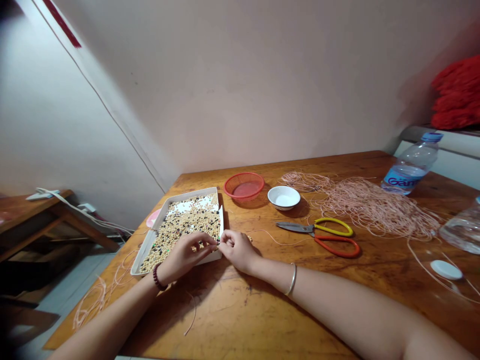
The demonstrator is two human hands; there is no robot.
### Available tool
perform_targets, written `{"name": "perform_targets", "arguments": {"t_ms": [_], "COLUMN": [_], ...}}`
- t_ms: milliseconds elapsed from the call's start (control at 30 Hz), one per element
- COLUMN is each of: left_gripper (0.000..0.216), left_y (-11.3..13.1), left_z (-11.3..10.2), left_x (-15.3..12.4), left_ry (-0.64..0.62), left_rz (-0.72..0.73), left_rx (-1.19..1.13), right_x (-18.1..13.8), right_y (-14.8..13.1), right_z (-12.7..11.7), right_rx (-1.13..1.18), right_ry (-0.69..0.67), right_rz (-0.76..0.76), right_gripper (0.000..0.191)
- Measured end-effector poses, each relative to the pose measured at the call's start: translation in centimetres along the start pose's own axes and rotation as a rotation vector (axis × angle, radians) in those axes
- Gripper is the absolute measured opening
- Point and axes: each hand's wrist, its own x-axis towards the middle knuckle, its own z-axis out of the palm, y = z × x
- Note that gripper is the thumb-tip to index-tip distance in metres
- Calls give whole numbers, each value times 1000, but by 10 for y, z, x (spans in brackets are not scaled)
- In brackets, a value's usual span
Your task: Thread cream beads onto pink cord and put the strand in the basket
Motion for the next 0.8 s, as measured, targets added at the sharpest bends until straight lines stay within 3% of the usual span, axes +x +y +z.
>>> {"name": "perform_targets", "arguments": {"t_ms": [800], "left_gripper": [11], "left_y": [-5], "left_z": [2], "left_x": [-1], "left_ry": [-15], "left_rz": [-2], "left_rx": [-9], "right_x": [-3], "right_y": [-3], "right_z": [1], "right_rx": [-17], "right_ry": [-16], "right_rz": [-4], "right_gripper": [7]}}
